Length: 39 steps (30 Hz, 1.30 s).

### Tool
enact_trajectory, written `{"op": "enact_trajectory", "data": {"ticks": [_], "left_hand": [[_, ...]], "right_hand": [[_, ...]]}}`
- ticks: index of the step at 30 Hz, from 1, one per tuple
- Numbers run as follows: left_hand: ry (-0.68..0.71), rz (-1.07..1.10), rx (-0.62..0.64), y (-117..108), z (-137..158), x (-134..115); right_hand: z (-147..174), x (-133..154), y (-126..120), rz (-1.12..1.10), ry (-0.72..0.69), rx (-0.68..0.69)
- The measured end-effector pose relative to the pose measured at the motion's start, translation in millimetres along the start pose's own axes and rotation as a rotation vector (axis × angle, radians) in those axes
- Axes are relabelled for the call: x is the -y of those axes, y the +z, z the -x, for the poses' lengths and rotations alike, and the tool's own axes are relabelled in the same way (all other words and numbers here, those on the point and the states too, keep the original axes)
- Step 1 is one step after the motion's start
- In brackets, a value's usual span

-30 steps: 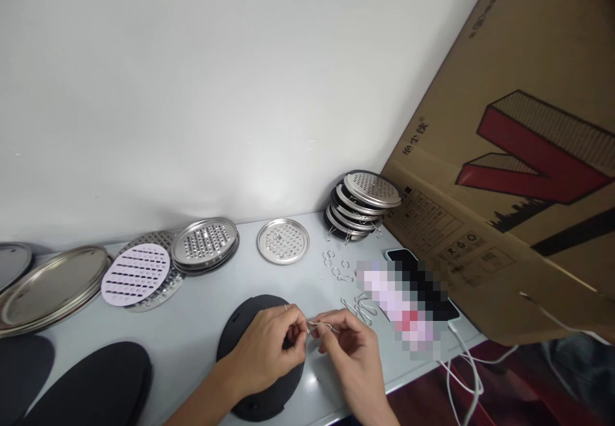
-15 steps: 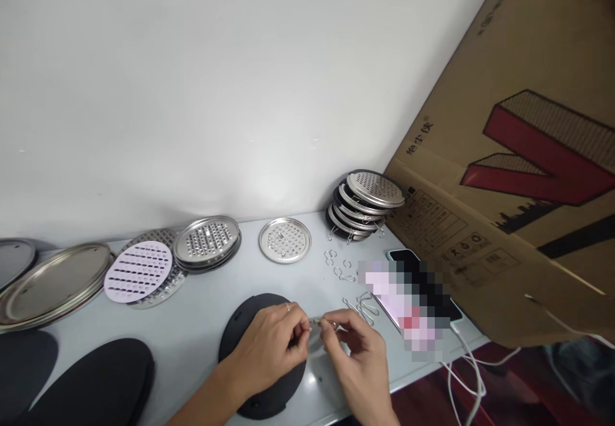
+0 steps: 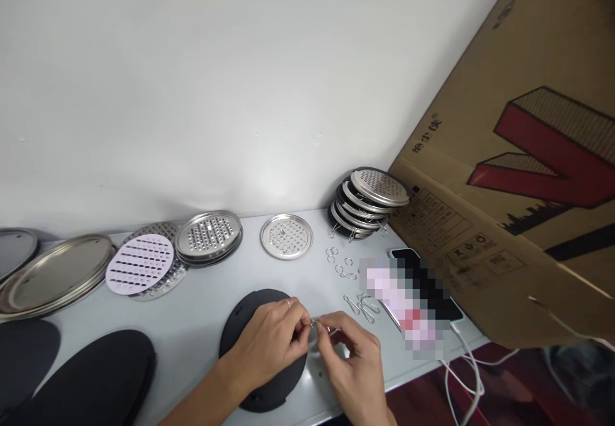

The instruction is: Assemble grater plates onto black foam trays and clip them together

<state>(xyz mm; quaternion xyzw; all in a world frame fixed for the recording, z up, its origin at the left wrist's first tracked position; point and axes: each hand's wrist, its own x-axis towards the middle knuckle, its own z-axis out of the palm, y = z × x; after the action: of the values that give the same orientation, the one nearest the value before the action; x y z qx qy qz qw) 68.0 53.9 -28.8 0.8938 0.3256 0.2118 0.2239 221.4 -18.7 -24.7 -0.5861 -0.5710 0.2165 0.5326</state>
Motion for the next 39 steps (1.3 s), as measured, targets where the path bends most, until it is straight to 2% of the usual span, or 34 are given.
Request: {"op": "enact_trajectory", "data": {"ticks": [6, 9, 13, 16, 19, 23, 25, 32, 35, 39], "left_hand": [[-0.055, 0.021, -0.051, 1.4, 0.6, 1.9], [-0.051, 0.05, -0.044, -1.6, 0.6, 1.4], [-0.023, 0.135, -0.004, -7.6, 1.6, 0.3], [-0.034, 0.27, 0.011, -9.7, 1.4, 1.3], [-0.075, 0.398, 0.001, -9.0, -1.1, 2.9], [-0.143, 0.436, -0.049, -7.4, -4.7, 2.7], [-0.17, 0.454, -0.067, -8.4, -5.1, 1.7], [-0.189, 0.655, -0.066, -19.1, -5.9, -3.2], [-0.22, 0.651, -0.075, -18.4, -7.2, -5.0], [-0.191, 0.64, -0.118, -13.8, -5.5, -6.9]], "right_hand": [[7.1, -1.9, 6.5, -0.074, -0.021, -0.013], [8.9, -6.6, 7.9, -0.138, 0.055, -0.036], [4.3, -9.5, 5.1, -0.274, 0.224, -0.12], [1.3, -9.0, 2.9, -0.325, 0.252, -0.141], [5.1, -8.6, 5.1, -0.233, 0.14, -0.123], [14.0, -9.8, 13.9, -0.051, -0.208, -0.095], [15.1, -10.9, 16.7, -0.017, -0.3, -0.109], [9.6, -13.9, 11.6, -0.019, -0.314, -0.076], [12.1, -14.4, 11.7, -0.058, -0.283, -0.039], [14.9, -15.2, 12.7, -0.054, -0.257, -0.033]]}}
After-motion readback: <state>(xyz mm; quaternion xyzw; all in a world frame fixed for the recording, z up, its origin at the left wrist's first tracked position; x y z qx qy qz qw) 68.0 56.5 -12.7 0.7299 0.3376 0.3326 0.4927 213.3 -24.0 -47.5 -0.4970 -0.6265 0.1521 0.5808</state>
